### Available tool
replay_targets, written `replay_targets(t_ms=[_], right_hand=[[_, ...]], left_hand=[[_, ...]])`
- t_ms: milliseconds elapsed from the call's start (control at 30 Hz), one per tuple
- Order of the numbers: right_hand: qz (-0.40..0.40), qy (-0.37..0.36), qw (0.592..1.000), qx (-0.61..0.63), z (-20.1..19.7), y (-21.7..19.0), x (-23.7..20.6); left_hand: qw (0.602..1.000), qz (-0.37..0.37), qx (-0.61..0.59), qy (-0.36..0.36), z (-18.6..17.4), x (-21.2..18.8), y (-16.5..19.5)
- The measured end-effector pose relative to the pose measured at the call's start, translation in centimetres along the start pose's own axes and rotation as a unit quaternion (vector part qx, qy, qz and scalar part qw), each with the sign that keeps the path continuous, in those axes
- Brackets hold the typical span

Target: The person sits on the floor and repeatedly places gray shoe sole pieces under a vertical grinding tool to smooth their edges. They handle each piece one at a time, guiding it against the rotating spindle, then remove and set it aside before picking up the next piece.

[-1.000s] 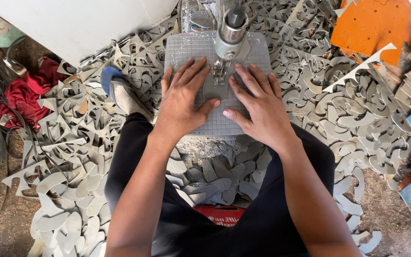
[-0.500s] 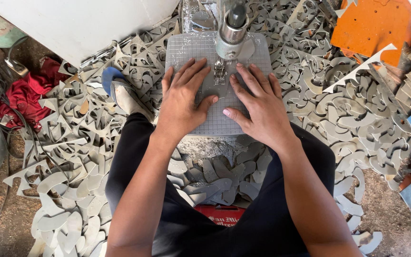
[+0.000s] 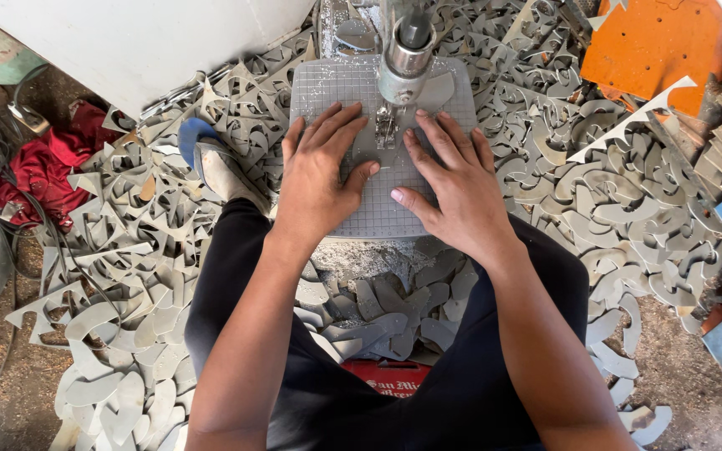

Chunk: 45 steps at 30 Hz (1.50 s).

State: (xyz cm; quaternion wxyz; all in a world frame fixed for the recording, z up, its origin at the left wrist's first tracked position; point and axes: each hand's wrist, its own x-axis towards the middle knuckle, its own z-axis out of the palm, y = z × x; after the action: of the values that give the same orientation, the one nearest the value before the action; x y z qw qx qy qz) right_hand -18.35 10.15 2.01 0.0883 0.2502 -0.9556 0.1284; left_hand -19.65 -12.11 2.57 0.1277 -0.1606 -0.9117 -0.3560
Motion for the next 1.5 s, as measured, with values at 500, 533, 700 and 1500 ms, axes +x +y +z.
replay_targets(t_ms=[500, 533, 700, 1500], right_hand=[[0.009, -0.004, 1.000, -0.004, 0.5, 0.1, 0.5], [0.011, -0.004, 1.000, -0.005, 0.8, 0.3, 0.5], [0.013, -0.002, 1.000, -0.007, 0.2, -0.1, 0.2], [0.026, 0.002, 1.000, -0.017, 0.5, -0.1, 0.7]], left_hand=[[1.000, -0.012, -0.008, 0.016, 0.4, 0.2, -0.2], [1.000, -0.011, -0.009, 0.017, 0.6, 0.2, -0.4], [1.000, -0.003, -0.011, 0.024, 0.0, 0.0, -0.1], [0.999, 0.026, -0.010, 0.016, 0.1, 1.0, -1.3]])
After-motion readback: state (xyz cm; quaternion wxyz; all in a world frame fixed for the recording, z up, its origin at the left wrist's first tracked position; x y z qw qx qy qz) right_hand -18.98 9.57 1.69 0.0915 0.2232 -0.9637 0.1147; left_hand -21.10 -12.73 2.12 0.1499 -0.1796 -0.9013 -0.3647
